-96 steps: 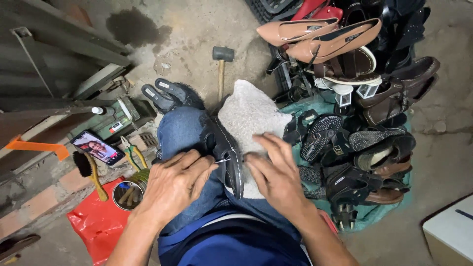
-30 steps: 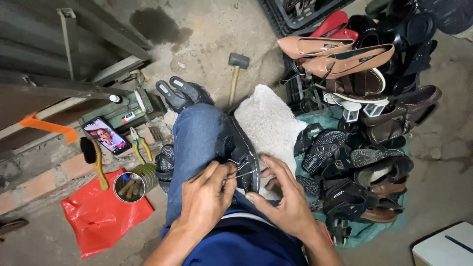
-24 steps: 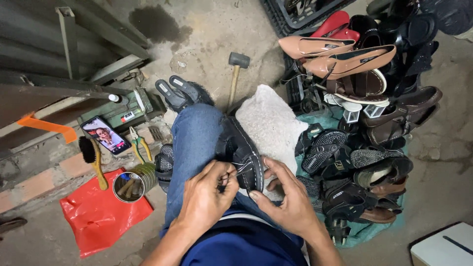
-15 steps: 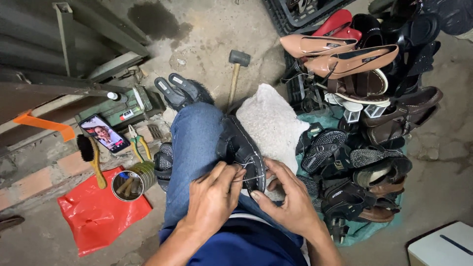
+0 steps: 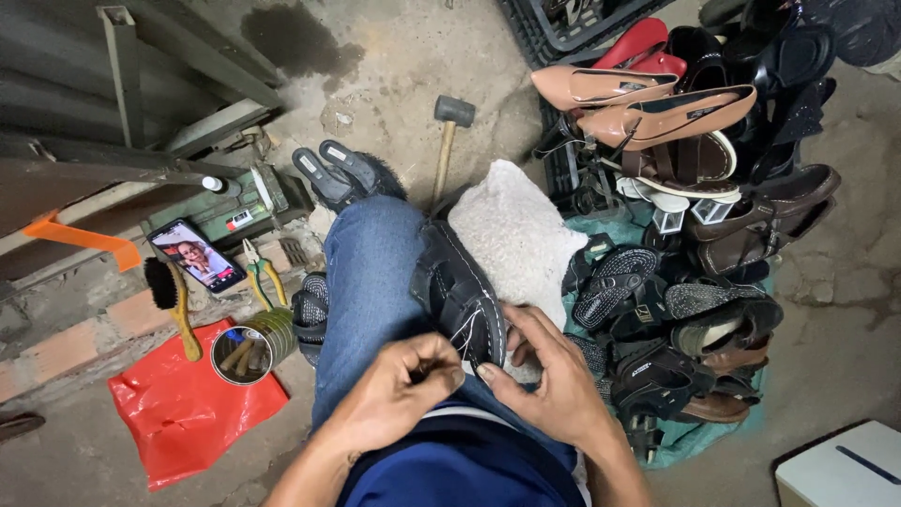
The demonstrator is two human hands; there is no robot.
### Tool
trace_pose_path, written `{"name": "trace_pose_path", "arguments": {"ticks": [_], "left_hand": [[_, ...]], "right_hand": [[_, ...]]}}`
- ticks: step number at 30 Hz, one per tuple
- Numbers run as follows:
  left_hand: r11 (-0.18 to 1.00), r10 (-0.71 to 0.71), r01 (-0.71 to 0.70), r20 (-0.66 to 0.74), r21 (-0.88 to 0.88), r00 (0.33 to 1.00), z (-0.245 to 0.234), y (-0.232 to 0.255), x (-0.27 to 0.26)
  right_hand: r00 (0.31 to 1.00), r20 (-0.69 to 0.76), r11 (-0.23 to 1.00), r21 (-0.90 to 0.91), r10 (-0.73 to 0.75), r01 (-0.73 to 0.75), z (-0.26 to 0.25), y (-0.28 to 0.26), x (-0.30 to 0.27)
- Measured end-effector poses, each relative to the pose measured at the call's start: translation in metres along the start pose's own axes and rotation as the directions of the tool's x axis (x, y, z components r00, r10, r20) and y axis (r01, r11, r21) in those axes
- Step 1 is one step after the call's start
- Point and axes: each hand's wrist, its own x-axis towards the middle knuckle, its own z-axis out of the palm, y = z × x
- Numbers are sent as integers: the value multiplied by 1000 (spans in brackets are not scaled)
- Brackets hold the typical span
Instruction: A person is hand-stitching the sole of a black sandal to repair it.
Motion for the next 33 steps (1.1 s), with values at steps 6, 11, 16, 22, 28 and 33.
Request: {"name": "trace_pose_path", "arguments": {"ticks": [6, 11, 16, 22, 28, 33], "left_hand": [[993, 116, -115, 57, -29, 992, 10, 7, -6], [971, 235, -231, 72, -61, 969, 10, 11, -5], [983, 185, -183, 73, -25, 980, 13, 11, -5], [938, 346, -344, -114, 42, 931, 18, 23, -11], [950, 305, -311, -255, 16, 918, 9, 17, -10], [946, 324, -322, -199, 47, 925, 9, 21, -10]], "right_hand": [[942, -312, 974, 221, 124, -55, -17, 42, -7], [855, -439, 821, 570, 277, 26, -35, 61, -10], [938, -340, 372, 881, 65, 293, -28, 57, -12], [968, -226, 762, 606, -112, 229, -2, 9, -9], [973, -67, 944, -263, -222, 198, 19, -5, -4], [973, -78, 942, -280, -216, 187, 11, -1, -4]]}}
